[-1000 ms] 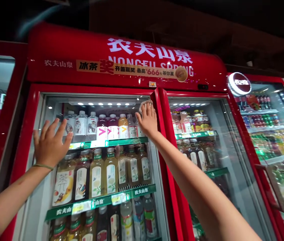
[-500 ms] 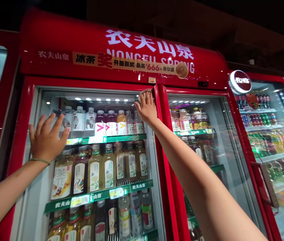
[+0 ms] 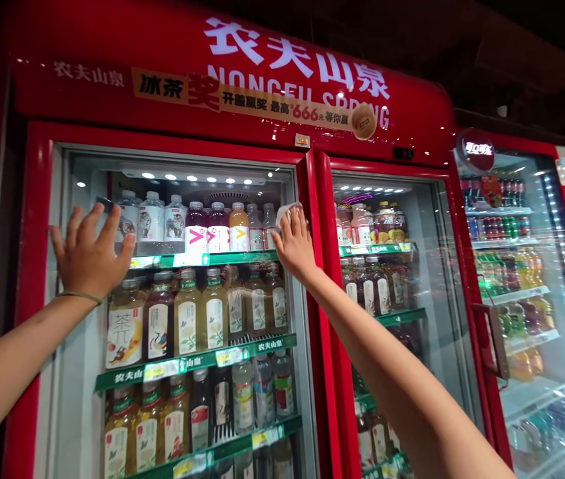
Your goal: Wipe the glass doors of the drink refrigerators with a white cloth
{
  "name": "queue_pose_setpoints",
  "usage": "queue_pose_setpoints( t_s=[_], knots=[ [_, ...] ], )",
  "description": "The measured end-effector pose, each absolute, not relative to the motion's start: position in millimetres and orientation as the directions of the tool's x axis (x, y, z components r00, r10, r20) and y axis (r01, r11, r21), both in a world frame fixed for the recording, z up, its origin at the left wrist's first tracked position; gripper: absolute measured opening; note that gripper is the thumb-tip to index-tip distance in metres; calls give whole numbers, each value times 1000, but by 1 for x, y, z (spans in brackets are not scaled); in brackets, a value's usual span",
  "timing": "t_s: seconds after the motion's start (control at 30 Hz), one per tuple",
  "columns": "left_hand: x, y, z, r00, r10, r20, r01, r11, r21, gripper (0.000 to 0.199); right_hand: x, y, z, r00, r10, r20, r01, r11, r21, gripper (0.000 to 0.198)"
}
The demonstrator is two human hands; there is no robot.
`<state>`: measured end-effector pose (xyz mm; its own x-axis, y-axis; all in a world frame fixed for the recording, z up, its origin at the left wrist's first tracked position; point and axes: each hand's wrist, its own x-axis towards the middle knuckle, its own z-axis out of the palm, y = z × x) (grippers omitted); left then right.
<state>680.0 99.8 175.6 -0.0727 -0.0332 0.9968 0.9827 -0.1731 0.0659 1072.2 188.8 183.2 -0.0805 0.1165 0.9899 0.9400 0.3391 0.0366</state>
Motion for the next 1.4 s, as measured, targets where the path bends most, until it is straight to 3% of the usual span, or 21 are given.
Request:
queue_pose_setpoints(
  t_s=[0.1,0.37,0.57,0.63,0.77,0.83,0.93,1.0,1.13,1.2,1.4],
  knots=[
    [679,100,176,-73,-16,997,986,-155,69,61,1067,189,198,-65,108,992,951,309,28,70],
    [678,100,176,-48,-16,999,987,-156,45,60,1081,169,81,-228,213,950,925,353,143,65],
    [679,99,177,-63,-4,998,986,-156,62,60,1046,175,117,-4,173,985,936,348,-57,66],
    [678,98,177,-59,3,998,985,-163,58,60,1038,172,115,-49,168,985,935,354,-14,65],
    [678,98,177,-52,9,999,985,-166,53,60,1056,163,95,-290,220,931,915,350,202,64],
    [677,100,176,-51,-6,999,984,-169,50,60,1066,163,95,-266,232,935,927,327,182,67],
    [677,102,176,-40,-35,999,983,-179,34,60,1057,165,112,-88,200,976,953,303,24,70],
    [677,103,176,-33,-37,999,982,-186,26,59,1040,166,120,-54,182,982,950,313,-5,69],
    [677,100,176,-39,-23,999,982,-186,35,60,1031,163,116,-269,200,942,924,330,194,65],
    [678,100,176,-42,-15,999,984,-175,39,60,1043,165,120,-306,192,932,915,329,233,66],
    [677,102,178,-59,26,998,989,-134,62,62,1036,180,188,-40,124,991,959,283,3,70]
  ],
)
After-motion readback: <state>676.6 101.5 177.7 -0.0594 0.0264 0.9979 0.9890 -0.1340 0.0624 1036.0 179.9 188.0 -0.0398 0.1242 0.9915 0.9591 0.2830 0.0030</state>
